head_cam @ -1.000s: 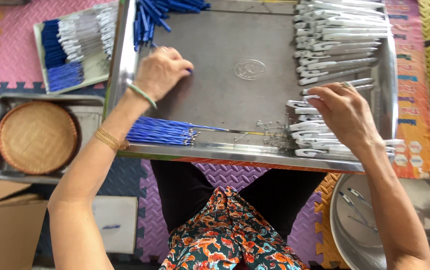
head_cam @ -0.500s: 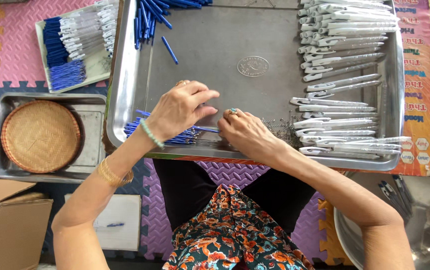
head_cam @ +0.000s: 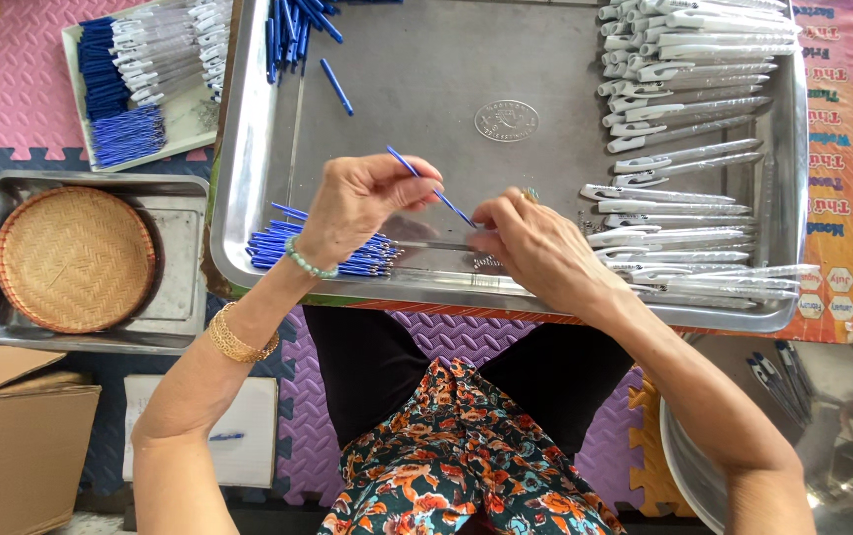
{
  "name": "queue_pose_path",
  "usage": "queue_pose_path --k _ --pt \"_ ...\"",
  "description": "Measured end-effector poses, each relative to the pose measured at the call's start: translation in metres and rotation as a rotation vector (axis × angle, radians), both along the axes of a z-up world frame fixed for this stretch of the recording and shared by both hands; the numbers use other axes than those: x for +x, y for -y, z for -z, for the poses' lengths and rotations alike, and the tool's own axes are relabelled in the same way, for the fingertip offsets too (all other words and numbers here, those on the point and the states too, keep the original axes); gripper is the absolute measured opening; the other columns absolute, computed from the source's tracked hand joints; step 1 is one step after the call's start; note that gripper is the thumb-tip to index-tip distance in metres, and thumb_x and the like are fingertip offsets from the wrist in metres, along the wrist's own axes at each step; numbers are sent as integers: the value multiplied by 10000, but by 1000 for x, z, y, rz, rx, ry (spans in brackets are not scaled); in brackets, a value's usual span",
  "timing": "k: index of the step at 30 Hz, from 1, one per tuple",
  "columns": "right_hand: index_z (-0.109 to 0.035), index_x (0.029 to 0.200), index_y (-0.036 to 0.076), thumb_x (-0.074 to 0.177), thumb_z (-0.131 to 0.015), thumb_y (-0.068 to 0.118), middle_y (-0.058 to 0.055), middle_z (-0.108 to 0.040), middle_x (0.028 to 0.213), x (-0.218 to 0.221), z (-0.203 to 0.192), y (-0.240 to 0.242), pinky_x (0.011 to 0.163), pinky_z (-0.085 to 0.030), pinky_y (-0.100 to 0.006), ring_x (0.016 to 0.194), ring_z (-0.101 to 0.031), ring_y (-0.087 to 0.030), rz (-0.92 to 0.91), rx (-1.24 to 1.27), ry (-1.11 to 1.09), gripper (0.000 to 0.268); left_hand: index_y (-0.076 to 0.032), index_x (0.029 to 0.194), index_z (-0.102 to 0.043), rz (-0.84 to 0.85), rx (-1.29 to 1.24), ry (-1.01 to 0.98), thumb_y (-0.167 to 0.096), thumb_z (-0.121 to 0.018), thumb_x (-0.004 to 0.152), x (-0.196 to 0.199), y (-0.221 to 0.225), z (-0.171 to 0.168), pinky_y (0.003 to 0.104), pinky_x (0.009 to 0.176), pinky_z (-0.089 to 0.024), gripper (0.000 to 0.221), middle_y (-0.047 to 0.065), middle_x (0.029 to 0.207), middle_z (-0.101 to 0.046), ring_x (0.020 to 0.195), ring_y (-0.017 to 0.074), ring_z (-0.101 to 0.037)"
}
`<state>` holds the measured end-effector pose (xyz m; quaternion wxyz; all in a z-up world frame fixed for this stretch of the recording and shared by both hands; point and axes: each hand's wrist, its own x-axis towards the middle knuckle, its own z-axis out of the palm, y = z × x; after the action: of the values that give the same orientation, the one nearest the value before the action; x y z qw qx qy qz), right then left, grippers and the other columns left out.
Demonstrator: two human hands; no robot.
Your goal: The person assembles pens by inserting ink cartridges into pen barrels and attaching pen caps by hand on a metal tray.
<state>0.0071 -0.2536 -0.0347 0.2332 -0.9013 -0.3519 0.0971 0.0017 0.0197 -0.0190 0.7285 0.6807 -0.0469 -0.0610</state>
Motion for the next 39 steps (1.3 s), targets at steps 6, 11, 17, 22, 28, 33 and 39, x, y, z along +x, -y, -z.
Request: queue_pose_path --k 6,11,17,22,28,33,39 --pt "-716 1106 175 1095 -651 437 -95 -699 1089 -11 13 8 832 -597 -388 979 -769 -275 -80 -186 110 270 -35 1176 -799 -100 -45 37 -115 -810 1052 0 -4 -4 278 864 -724 147 141 966 -842 897 142 -834" --pt "-688 1170 156 1121 -645 348 -122 -722 978 -10 21 22 833 -601 -459 914 -788 -349 -60 -122 99 203 -20 1172 -794 -91 -64 27 -108 -808 1050 -2 -1 -7 290 875 -728 151 142 974 -841 895 134 -826" --pt "-731 1204 169 1079 -733 348 -93 -758 1000 -4 11 30 834 -625 -436 941 -789 -297 90 -74 -47 218 -10 1186 -783 -105 -84 46 -108 -799 1061 -1 -1 -2 317 878 -737 159 156 1000 -839 913 155 -834" --pt "-790 1119 132 1007 -849 223 -104 -744 943 -5 6 30 794 -611 -445 854 -774 -328 168 213 1 156 -8 1201 -773 -130 -135 50 -111 -779 1072 -3 7 -7 337 884 -739 165 160 1023 -831 929 169 -835" --pt "-837 1067 159 988 -896 196 -15 -792 871 -13 -6 19 727 -596 -298 755 -759 -172 257 460 -21 106 -14 1204 -774 -122 -188 61 -114 -784 1068 -5 18 -6 341 891 -738 169 151 1056 -830 952 176 -834" --pt "-839 1044 75 990 -879 98 -83 -798 856 -19 -18 10 744 -618 -314 777 -791 -213 259 574 -22 71 -7 1198 -764 -110 -194 83 -105 -769 1075 -9 22 -9 349 898 -734 157 150 1073 -819 961 178 -830" --pt "-846 1057 81 993 -880 98 -67 -800 857 -17 -17 4 750 -633 -308 791 -802 -210 261 607 -11 75 -8 1208 -726 -99 -208 120 -116 -728 1102 -14 26 -15 360 899 -738 151 160 1084 -811 978 196 -833"
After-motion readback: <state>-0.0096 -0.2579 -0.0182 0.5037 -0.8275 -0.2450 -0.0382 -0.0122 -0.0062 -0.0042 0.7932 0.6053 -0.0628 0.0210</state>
